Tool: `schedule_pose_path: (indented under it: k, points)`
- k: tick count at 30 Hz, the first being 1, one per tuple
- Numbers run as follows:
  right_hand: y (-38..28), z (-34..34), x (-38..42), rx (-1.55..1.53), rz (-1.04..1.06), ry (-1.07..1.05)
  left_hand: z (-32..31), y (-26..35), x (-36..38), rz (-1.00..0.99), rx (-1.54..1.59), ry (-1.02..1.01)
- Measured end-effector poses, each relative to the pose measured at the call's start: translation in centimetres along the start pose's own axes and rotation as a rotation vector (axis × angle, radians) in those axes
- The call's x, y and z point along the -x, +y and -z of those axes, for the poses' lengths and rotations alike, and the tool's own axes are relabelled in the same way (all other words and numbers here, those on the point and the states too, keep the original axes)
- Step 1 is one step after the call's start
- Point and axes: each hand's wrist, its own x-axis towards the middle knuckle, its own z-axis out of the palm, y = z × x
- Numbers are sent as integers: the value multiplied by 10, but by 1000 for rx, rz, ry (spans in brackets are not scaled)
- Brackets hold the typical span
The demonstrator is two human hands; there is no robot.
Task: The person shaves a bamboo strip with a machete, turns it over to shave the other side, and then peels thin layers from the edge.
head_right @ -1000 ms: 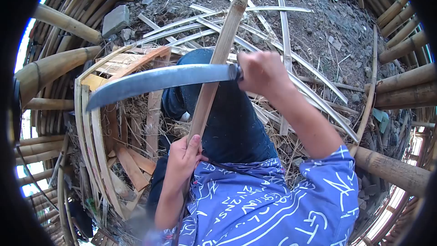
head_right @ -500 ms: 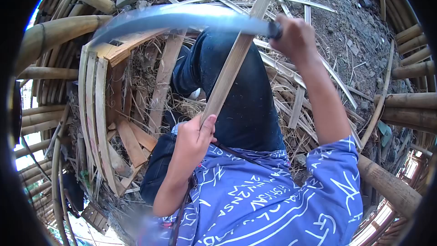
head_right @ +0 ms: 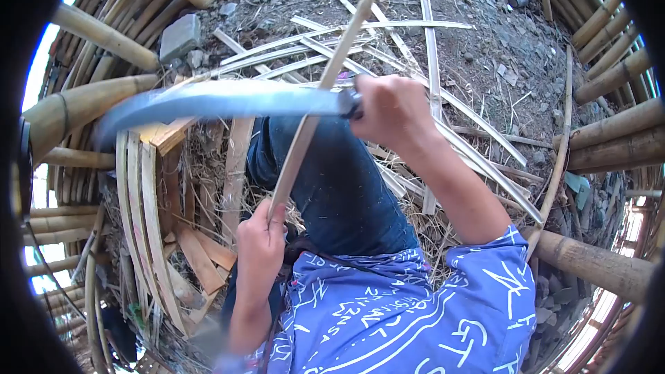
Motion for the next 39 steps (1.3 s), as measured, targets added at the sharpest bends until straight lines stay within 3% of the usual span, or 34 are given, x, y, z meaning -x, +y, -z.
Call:
schedule_pose_path:
  k: [6, 8, 10, 13, 16, 18, 22, 25, 39]
  points:
    - [21, -12, -28, 126, -60, -10, 2, -7, 11, 11, -127, 12]
    - [51, -12, -43, 116, -257, 31, 4, -6, 16, 61, -91, 16]
    - [75, 5, -59, 102, -492, -94, 8, -3, 20, 53, -102, 22]
    - [113, 5, -61, 141, -463, 77, 12, -6, 21, 35, -128, 15]
    - [93, 8, -47, 113, -421, 90, 12, -4, 20, 43, -176, -10]
    - [79, -6, -31, -37, -285, 162, 11, 2, 17, 51, -211, -7]
    - [12, 1, -6, -4, -93, -117, 10, 4, 17, 12, -290, 13]
    - [1, 4, -15, 49, -65, -170, 11, 5, 18, -8, -294, 39]
    - [18, -8, -32, 133, -92, -145, 15, 6, 19, -5, -251, 21]
